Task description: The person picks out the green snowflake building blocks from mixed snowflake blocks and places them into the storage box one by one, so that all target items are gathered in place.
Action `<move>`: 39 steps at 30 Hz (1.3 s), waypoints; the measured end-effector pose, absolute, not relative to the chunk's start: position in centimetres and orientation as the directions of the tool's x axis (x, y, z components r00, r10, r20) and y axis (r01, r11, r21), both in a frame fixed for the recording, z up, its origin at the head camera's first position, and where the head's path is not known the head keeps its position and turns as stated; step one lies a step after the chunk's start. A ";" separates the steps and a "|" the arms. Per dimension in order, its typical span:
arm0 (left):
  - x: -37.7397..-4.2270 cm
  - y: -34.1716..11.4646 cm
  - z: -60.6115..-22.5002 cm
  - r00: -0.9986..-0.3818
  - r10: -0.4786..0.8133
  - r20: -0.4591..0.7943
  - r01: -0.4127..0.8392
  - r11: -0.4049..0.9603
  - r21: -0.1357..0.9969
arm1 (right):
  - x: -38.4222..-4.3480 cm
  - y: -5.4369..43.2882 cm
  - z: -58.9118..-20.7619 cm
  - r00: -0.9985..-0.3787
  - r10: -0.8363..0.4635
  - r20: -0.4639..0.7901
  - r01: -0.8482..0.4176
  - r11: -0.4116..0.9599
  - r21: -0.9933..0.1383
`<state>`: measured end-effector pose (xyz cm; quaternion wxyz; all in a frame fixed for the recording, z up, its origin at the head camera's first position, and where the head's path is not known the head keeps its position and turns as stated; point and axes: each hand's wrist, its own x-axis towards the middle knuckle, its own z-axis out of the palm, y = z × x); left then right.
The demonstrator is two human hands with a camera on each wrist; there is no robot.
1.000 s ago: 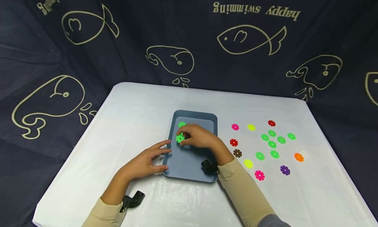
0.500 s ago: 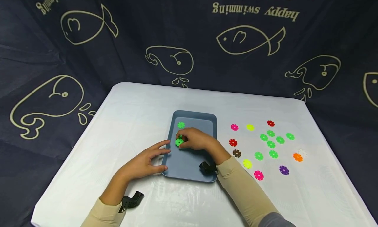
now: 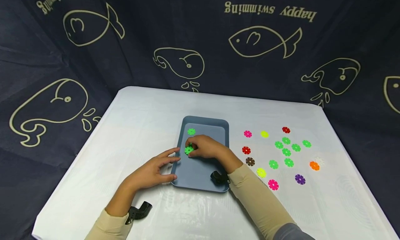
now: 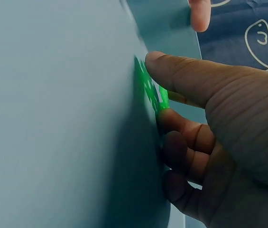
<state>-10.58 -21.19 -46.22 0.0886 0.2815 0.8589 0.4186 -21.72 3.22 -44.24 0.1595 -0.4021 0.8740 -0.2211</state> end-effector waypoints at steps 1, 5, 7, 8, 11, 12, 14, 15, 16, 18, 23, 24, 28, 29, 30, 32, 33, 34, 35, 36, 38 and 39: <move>-10.6 -21.2 -46.2 -0.827 0.557 0.083 0.407 0.491 0.770 | -21.7 3.2 -44.3 -0.626 -0.773 -0.101 -0.632 0.580 -0.514; -10.6 -21.1 -46.2 -0.827 0.555 0.092 0.413 0.488 0.769 | -21.7 3.2 -44.2 -0.629 -0.770 -0.105 -0.630 0.585 -0.511; -10.6 -21.1 -46.2 -0.828 0.554 0.090 0.409 0.486 0.772 | -21.7 3.2 -44.3 -0.630 -0.769 -0.105 -0.628 0.585 -0.513; -10.6 -21.1 -46.2 -0.828 0.554 0.091 0.410 0.486 0.772 | -21.7 3.2 -44.3 -0.631 -0.769 -0.105 -0.627 0.585 -0.514; -10.6 -21.2 -46.2 -0.829 0.554 0.082 0.402 0.487 0.775 | -21.8 3.2 -44.3 -0.635 -0.765 -0.108 -0.620 0.587 -0.520; -10.6 -21.2 -46.2 -0.830 0.553 0.076 0.395 0.487 0.779 | -21.8 3.2 -44.3 -0.636 -0.764 -0.109 -0.618 0.588 -0.522; -10.6 -21.2 -46.1 -0.831 0.552 0.071 0.390 0.487 0.782 | -21.8 3.2 -44.3 -0.639 -0.761 -0.113 -0.612 0.592 -0.525; -10.6 -21.2 -46.1 -0.831 0.553 0.069 0.388 0.486 0.783 | -21.8 3.2 -44.3 -0.640 -0.760 -0.116 -0.609 0.593 -0.526; -10.6 -21.2 -46.1 -0.831 0.552 0.068 0.386 0.485 0.785 | -21.8 3.2 -44.4 -0.640 -0.759 -0.116 -0.608 0.593 -0.527; -10.6 -21.2 -46.1 -0.832 0.551 0.068 0.384 0.482 0.787 | -21.9 3.3 -44.4 -0.640 -0.759 -0.117 -0.606 0.593 -0.530; -10.6 -21.2 -46.1 -0.830 0.553 0.071 0.387 0.479 0.788 | -21.8 3.6 -44.1 -0.635 -0.765 -0.109 -0.600 0.576 -0.555; -10.6 -21.2 -46.1 -0.830 0.553 0.071 0.386 0.479 0.788 | -21.8 3.7 -43.9 -0.633 -0.767 -0.105 -0.601 0.572 -0.559; -10.6 -21.2 -46.0 -0.830 0.553 0.071 0.388 0.482 0.786 | -21.6 3.9 -43.4 -0.636 -0.766 -0.090 -0.592 0.560 -0.580; -10.5 -21.2 -46.0 -0.831 0.552 0.073 0.389 0.482 0.785 | -21.6 4.0 -43.2 -0.640 -0.763 -0.087 -0.588 0.560 -0.583; -10.5 -21.2 -46.0 -0.832 0.550 0.073 0.388 0.483 0.785 | -21.5 4.0 -43.1 -0.644 -0.760 -0.085 -0.584 0.562 -0.586; -10.5 -21.2 -46.1 -0.832 0.550 0.078 0.394 0.486 0.780 | -21.4 4.0 -42.9 -0.653 -0.753 -0.078 -0.583 0.566 -0.583; -10.5 -21.2 -46.1 -0.832 0.549 0.079 0.394 0.485 0.781 | -21.4 4.1 -42.7 -0.658 -0.750 -0.074 -0.585 0.570 -0.578; -10.5 -21.2 -46.1 -0.831 0.550 0.083 0.399 0.484 0.779 | -21.3 4.2 -42.5 -0.660 -0.748 -0.070 -0.588 0.572 -0.572; -10.5 -21.1 -46.1 -0.830 0.551 0.085 0.401 0.484 0.777 | -21.2 4.2 -42.3 -0.661 -0.747 -0.064 -0.592 0.573 -0.567; -10.5 -21.1 -46.2 -0.829 0.552 0.087 0.404 0.485 0.775 | -21.2 4.3 -42.1 -0.661 -0.748 -0.057 -0.598 0.572 -0.561; -10.5 -21.1 -46.2 -0.828 0.553 0.091 0.408 0.484 0.774 | -21.0 4.5 -41.7 -0.660 -0.750 -0.040 -0.608 0.565 -0.558; -10.5 -21.1 -46.1 -0.829 0.552 0.088 0.404 0.482 0.778 | -21.0 4.6 -41.4 -0.659 -0.751 -0.032 -0.610 0.559 -0.562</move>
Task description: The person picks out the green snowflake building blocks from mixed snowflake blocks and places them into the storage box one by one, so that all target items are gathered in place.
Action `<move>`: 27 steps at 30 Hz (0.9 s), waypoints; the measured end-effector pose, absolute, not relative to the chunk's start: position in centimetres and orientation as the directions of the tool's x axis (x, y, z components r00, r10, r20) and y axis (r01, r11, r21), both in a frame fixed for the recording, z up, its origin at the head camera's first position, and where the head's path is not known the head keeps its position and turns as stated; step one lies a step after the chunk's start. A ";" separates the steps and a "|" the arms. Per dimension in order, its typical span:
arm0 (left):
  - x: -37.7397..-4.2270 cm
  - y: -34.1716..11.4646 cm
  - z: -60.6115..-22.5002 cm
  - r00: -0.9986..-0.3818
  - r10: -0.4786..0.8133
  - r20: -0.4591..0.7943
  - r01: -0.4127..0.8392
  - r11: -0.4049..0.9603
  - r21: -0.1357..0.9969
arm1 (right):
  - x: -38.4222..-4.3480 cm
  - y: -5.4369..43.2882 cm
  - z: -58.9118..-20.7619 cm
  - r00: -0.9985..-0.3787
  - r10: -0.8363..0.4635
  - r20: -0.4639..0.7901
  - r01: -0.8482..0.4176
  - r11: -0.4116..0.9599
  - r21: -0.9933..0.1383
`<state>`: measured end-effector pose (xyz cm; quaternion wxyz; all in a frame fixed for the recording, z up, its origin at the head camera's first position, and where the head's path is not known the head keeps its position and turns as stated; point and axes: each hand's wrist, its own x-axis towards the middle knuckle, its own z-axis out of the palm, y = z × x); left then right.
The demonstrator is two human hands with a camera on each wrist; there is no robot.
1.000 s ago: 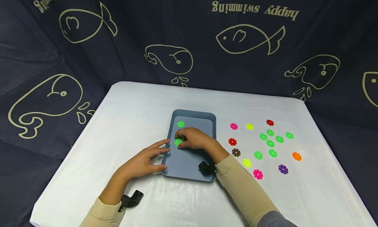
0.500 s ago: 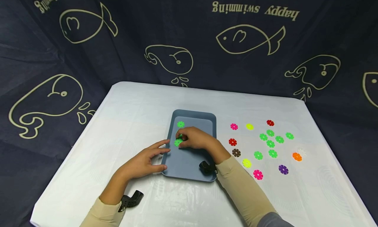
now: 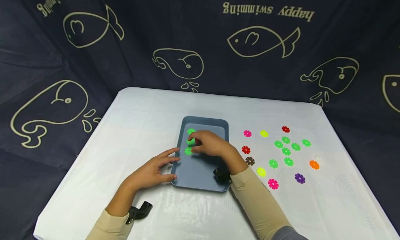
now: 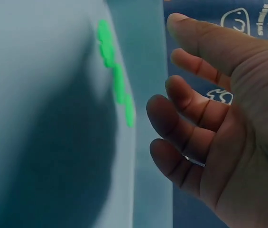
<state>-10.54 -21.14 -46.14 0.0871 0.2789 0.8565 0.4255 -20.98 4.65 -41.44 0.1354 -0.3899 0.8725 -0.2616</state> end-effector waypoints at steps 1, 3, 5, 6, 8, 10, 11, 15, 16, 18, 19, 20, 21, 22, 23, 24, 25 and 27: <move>-10.5 -21.1 -46.2 -0.829 0.552 0.089 0.404 0.481 0.778 | -20.9 4.8 -41.2 -0.658 -0.753 -0.025 -0.613 0.554 -0.564; -10.6 -21.1 -46.2 -0.830 0.552 0.086 0.401 0.481 0.779 | -20.8 5.1 -40.8 -0.659 -0.752 -0.010 -0.614 0.546 -0.569; -10.6 -21.1 -46.1 -0.829 0.553 0.083 0.399 0.481 0.780 | -20.6 5.5 -40.3 -0.665 -0.746 0.007 -0.615 0.543 -0.571; -10.7 -21.0 -46.1 -0.828 0.554 0.085 0.401 0.480 0.780 | -20.5 5.7 -40.0 -0.669 -0.743 0.018 -0.618 0.542 -0.570; -10.7 -21.0 -46.1 -0.827 0.556 0.085 0.404 0.481 0.778 | -20.3 6.1 -39.5 -0.679 -0.733 0.042 -0.620 0.542 -0.567; -10.8 -20.9 -46.1 -0.826 0.557 0.082 0.401 0.481 0.780 | -20.1 6.5 -39.1 -0.688 -0.723 0.066 -0.625 0.543 -0.560; -10.8 -20.9 -46.1 -0.826 0.557 0.082 0.400 0.478 0.781 | -20.0 6.8 -38.8 -0.692 -0.718 0.076 -0.628 0.546 -0.555; -10.8 -20.9 -46.1 -0.828 0.555 0.083 0.398 0.476 0.784 | -19.3 8.0 -38.0 -0.708 -0.699 0.096 -0.625 0.558 -0.546; -10.8 -20.9 -46.1 -0.828 0.554 0.085 0.399 0.476 0.784 | -19.2 8.3 -37.9 -0.713 -0.694 0.101 -0.623 0.560 -0.546; -10.8 -20.9 -46.2 -0.826 0.555 0.094 0.408 0.476 0.779 | -19.0 9.1 -37.6 -0.718 -0.687 0.113 -0.621 0.559 -0.550; -10.8 -20.9 -46.3 -0.826 0.555 0.097 0.411 0.476 0.778 | -18.8 9.6 -37.5 -0.721 -0.683 0.119 -0.620 0.559 -0.551; -10.8 -20.8 -46.3 -0.825 0.556 0.100 0.416 0.479 0.773 | -18.7 10.1 -37.5 -0.724 -0.679 0.124 -0.618 0.558 -0.554; -10.8 -20.8 -46.3 -0.827 0.554 0.096 0.412 0.481 0.774 | -18.6 10.6 -37.5 -0.723 -0.678 0.132 -0.620 0.553 -0.556; -10.8 -20.9 -46.3 -0.828 0.553 0.094 0.409 0.482 0.775 | -18.5 11.1 -37.4 -0.723 -0.677 0.138 -0.621 0.549 -0.560; -10.7 -20.9 -46.3 -0.830 0.550 0.091 0.405 0.484 0.775 | -18.4 11.7 -37.4 -0.723 -0.676 0.141 -0.620 0.545 -0.565; -10.7 -20.9 -46.3 -0.834 0.546 0.085 0.399 0.489 0.776 | -18.2 12.3 -37.5 -0.726 -0.672 0.142 -0.615 0.543 -0.572; -10.6 -20.9 -46.3 -0.835 0.543 0.083 0.397 0.492 0.775 | -18.1 12.9 -37.5 -0.729 -0.670 0.142 -0.611 0.542 -0.577; -10.6 -20.9 -46.3 -0.837 0.542 0.078 0.390 0.490 0.780 | -17.9 14.3 -37.5 -0.729 -0.669 0.146 -0.610 0.537 -0.583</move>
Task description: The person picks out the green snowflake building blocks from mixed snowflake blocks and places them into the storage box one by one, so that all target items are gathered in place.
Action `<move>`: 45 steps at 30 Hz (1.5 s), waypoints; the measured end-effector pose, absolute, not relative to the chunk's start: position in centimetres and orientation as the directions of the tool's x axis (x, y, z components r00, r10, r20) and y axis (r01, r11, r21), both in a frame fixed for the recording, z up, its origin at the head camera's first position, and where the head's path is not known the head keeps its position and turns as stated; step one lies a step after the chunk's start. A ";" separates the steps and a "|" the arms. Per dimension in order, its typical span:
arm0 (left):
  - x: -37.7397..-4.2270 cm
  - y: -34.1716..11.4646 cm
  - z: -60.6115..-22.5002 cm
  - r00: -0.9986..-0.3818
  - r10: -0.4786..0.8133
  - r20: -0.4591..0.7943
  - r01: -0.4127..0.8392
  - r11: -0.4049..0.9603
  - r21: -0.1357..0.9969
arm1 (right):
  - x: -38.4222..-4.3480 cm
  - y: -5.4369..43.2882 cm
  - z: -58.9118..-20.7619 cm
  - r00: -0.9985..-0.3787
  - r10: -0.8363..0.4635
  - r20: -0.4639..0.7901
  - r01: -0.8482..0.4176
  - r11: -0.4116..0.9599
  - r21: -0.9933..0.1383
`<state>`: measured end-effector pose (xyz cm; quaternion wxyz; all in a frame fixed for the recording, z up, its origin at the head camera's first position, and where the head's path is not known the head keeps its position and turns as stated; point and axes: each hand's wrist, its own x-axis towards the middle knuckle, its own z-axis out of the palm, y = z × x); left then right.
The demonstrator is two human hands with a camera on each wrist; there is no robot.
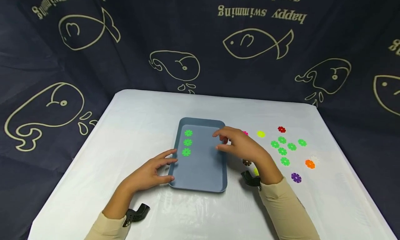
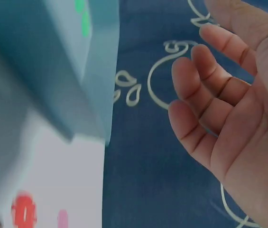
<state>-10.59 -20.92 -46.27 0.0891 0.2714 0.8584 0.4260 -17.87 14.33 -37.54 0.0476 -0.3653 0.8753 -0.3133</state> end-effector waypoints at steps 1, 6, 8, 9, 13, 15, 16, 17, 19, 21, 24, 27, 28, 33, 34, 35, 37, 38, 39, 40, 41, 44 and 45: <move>-10.6 -20.9 -46.2 -0.835 0.544 0.080 0.392 0.486 0.781 | -17.8 15.1 -37.6 -0.733 -0.665 0.145 -0.605 0.538 -0.587; -10.5 -21.0 -46.2 -0.834 0.545 0.084 0.397 0.489 0.776 | -17.5 19.1 -38.4 -0.757 -0.638 0.140 -0.587 0.570 -0.575; -10.4 -21.0 -46.3 -0.839 0.538 0.081 0.394 0.497 0.773 | -17.3 20.6 -38.8 -0.782 -0.611 0.123 -0.560 0.601 -0.571; -10.3 -21.1 -46.3 -0.840 0.537 0.081 0.392 0.497 0.774 | -17.1 21.3 -39.0 -0.796 -0.595 0.111 -0.541 0.618 -0.570; -10.2 -21.0 -46.3 -0.837 0.541 0.081 0.394 0.494 0.775 | -16.0 24.0 -39.7 -0.841 -0.535 0.079 -0.480 0.671 -0.565; -10.2 -20.9 -46.4 -0.838 0.540 0.082 0.396 0.496 0.773 | -15.4 25.1 -40.0 -0.854 -0.516 0.073 -0.463 0.688 -0.559; -10.2 -20.9 -46.4 -0.839 0.538 0.082 0.395 0.498 0.772 | -15.1 25.6 -40.2 -0.858 -0.508 0.073 -0.458 0.694 -0.556; -10.2 -20.9 -46.4 -0.839 0.537 0.084 0.396 0.499 0.771 | -14.8 26.0 -40.3 -0.864 -0.498 0.071 -0.449 0.700 -0.555; -10.2 -20.9 -46.3 -0.841 0.534 0.085 0.396 0.501 0.770 | -14.2 26.7 -40.6 -0.878 -0.476 0.057 -0.425 0.718 -0.552; -10.2 -20.9 -46.3 -0.842 0.532 0.084 0.394 0.502 0.770 | -13.8 27.4 -40.9 -0.890 -0.454 0.042 -0.400 0.732 -0.551; -10.2 -20.9 -46.3 -0.842 0.533 0.083 0.393 0.502 0.770 | -13.3 28.2 -41.3 -0.906 -0.423 0.011 -0.356 0.748 -0.560; -10.2 -20.9 -46.3 -0.842 0.532 0.084 0.394 0.503 0.770 | -13.1 28.9 -41.7 -0.915 -0.404 -0.025 -0.320 0.759 -0.567; -10.2 -20.9 -46.3 -0.842 0.533 0.086 0.397 0.504 0.767 | -13.0 29.0 -41.9 -0.917 -0.397 -0.036 -0.308 0.762 -0.570; -10.3 -21.0 -46.3 -0.839 0.537 0.094 0.408 0.504 0.761 | -12.8 29.8 -42.7 -0.924 -0.376 -0.072 -0.273 0.780 -0.563; -10.3 -21.0 -46.3 -0.838 0.538 0.095 0.409 0.504 0.760 | -12.8 29.9 -42.8 -0.925 -0.373 -0.073 -0.272 0.784 -0.558; -10.3 -21.0 -46.3 -0.838 0.538 0.093 0.409 0.504 0.761 | -12.8 30.0 -43.0 -0.926 -0.369 -0.074 -0.269 0.787 -0.555; -10.3 -21.0 -46.2 -0.837 0.540 0.088 0.405 0.504 0.763 | -12.8 30.2 -43.1 -0.931 -0.358 -0.072 -0.265 0.797 -0.543; -10.3 -21.0 -46.2 -0.837 0.540 0.083 0.401 0.505 0.764 | -12.8 30.3 -43.2 -0.933 -0.352 -0.072 -0.260 0.801 -0.539; -10.3 -20.9 -46.2 -0.837 0.541 0.079 0.399 0.506 0.765 | -12.8 30.4 -43.3 -0.936 -0.344 -0.073 -0.254 0.805 -0.536; -10.3 -20.9 -46.1 -0.838 0.541 0.076 0.396 0.506 0.766 | -12.8 30.4 -43.3 -0.939 -0.337 -0.075 -0.248 0.809 -0.534; -10.3 -20.9 -46.1 -0.839 0.540 0.072 0.392 0.507 0.768 | -12.8 30.5 -43.4 -0.941 -0.331 -0.077 -0.241 0.810 -0.534; -10.3 -20.9 -46.0 -0.841 0.538 0.062 0.383 0.510 0.770 | -12.8 30.6 -43.7 -0.943 -0.320 -0.089 -0.225 0.813 -0.537; -10.3 -20.9 -46.0 -0.841 0.538 0.059 0.381 0.511 0.771 | -12.8 30.6 -43.8 -0.943 -0.318 -0.092 -0.222 0.813 -0.539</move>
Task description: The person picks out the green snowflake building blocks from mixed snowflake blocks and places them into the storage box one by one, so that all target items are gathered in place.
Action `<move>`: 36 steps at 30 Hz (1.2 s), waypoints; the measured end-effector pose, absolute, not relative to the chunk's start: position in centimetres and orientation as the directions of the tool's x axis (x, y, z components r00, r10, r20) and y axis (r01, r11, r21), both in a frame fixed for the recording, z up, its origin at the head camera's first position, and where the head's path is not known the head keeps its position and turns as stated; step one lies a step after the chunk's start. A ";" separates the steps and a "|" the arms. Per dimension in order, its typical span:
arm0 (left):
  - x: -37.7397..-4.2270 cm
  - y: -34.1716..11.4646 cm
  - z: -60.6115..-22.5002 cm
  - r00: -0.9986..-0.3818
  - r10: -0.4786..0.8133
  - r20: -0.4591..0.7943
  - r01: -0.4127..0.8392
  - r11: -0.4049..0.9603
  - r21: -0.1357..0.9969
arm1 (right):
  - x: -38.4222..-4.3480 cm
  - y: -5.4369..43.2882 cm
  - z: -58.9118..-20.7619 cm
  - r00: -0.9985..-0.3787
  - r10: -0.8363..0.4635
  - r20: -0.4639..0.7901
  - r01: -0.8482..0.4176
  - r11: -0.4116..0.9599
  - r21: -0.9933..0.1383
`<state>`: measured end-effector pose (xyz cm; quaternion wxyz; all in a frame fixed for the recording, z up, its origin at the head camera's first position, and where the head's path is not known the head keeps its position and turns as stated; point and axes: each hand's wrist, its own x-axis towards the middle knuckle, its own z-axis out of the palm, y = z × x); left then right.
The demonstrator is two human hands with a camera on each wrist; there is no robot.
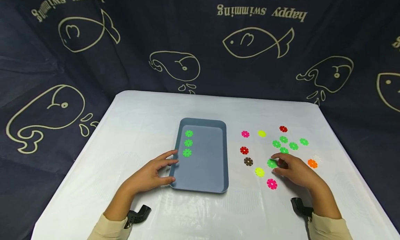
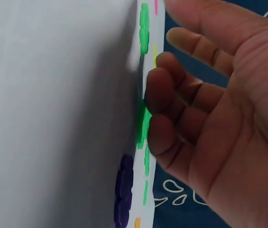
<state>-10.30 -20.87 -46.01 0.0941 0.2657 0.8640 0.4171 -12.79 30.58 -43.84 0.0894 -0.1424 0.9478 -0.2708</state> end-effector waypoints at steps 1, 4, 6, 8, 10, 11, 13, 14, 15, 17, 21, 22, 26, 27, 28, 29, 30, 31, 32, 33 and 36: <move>-10.3 -20.9 -46.0 -0.842 0.537 0.057 0.379 0.512 0.771 | -12.8 30.6 -43.9 -0.943 -0.319 -0.094 -0.222 0.814 -0.537; -10.3 -20.9 -46.0 -0.841 0.538 0.056 0.381 0.516 0.767 | -13.0 30.6 -44.1 -0.941 -0.326 -0.096 -0.231 0.819 -0.525; -10.4 -20.9 -46.0 -0.841 0.538 0.062 0.388 0.518 0.762 | -13.1 30.6 -44.2 -0.940 -0.331 -0.089 -0.242 0.824 -0.512; -10.3 -20.9 -46.0 -0.840 0.538 0.067 0.392 0.517 0.761 | -13.1 30.6 -44.5 -0.939 -0.334 -0.081 -0.252 0.830 -0.498; -10.3 -20.9 -46.0 -0.839 0.539 0.072 0.396 0.516 0.760 | -13.2 30.5 -44.7 -0.940 -0.335 -0.070 -0.261 0.833 -0.488; -10.3 -20.9 -46.1 -0.839 0.540 0.073 0.397 0.515 0.760 | -13.2 30.5 -44.8 -0.940 -0.336 -0.066 -0.263 0.833 -0.487; -10.3 -20.9 -46.1 -0.838 0.541 0.071 0.396 0.514 0.761 | -13.2 30.4 -45.0 -0.940 -0.337 -0.059 -0.269 0.834 -0.482; -10.4 -20.9 -46.1 -0.838 0.541 0.070 0.396 0.514 0.761 | -13.2 30.4 -45.0 -0.940 -0.336 -0.059 -0.269 0.834 -0.481; -10.4 -20.9 -46.1 -0.838 0.541 0.069 0.395 0.515 0.760 | -13.2 30.4 -45.1 -0.941 -0.333 -0.060 -0.265 0.836 -0.480; -10.4 -20.9 -46.1 -0.838 0.541 0.067 0.394 0.515 0.761 | -13.3 30.4 -45.1 -0.943 -0.326 -0.064 -0.258 0.841 -0.477; -10.4 -20.9 -46.1 -0.838 0.542 0.067 0.393 0.513 0.763 | -13.5 30.3 -45.1 -0.949 -0.308 -0.071 -0.240 0.848 -0.472; -10.4 -20.9 -46.1 -0.838 0.542 0.065 0.391 0.513 0.764 | -13.5 30.3 -45.1 -0.949 -0.306 -0.072 -0.237 0.848 -0.474; -10.4 -20.9 -46.0 -0.840 0.540 0.061 0.385 0.512 0.767 | -13.4 30.3 -45.1 -0.952 -0.299 -0.073 -0.228 0.844 -0.485; -10.4 -20.9 -46.0 -0.840 0.540 0.060 0.384 0.512 0.768 | -13.4 30.3 -45.1 -0.952 -0.299 -0.073 -0.228 0.844 -0.486; -10.4 -20.9 -46.0 -0.840 0.540 0.058 0.383 0.513 0.768 | -13.4 30.3 -45.1 -0.952 -0.297 -0.073 -0.226 0.843 -0.489; -10.4 -20.8 -46.0 -0.840 0.539 0.057 0.382 0.512 0.769 | -13.4 30.3 -45.1 -0.952 -0.296 -0.073 -0.224 0.842 -0.490; -10.4 -20.8 -46.0 -0.840 0.540 0.056 0.381 0.512 0.770 | -13.3 30.3 -45.1 -0.953 -0.295 -0.073 -0.223 0.842 -0.491; -10.4 -20.8 -46.0 -0.840 0.540 0.056 0.380 0.512 0.770 | -13.3 30.3 -45.1 -0.953 -0.294 -0.074 -0.221 0.842 -0.491; -10.4 -20.8 -45.9 -0.840 0.540 0.054 0.379 0.512 0.771 | -13.3 30.3 -45.1 -0.953 -0.293 -0.074 -0.221 0.842 -0.492; -10.4 -20.8 -45.9 -0.840 0.540 0.053 0.377 0.512 0.772 | -13.3 30.3 -45.1 -0.953 -0.293 -0.075 -0.221 0.842 -0.492; -10.3 -20.8 -45.8 -0.841 0.539 0.052 0.376 0.512 0.773 | -13.2 30.3 -45.0 -0.952 -0.296 -0.075 -0.223 0.842 -0.491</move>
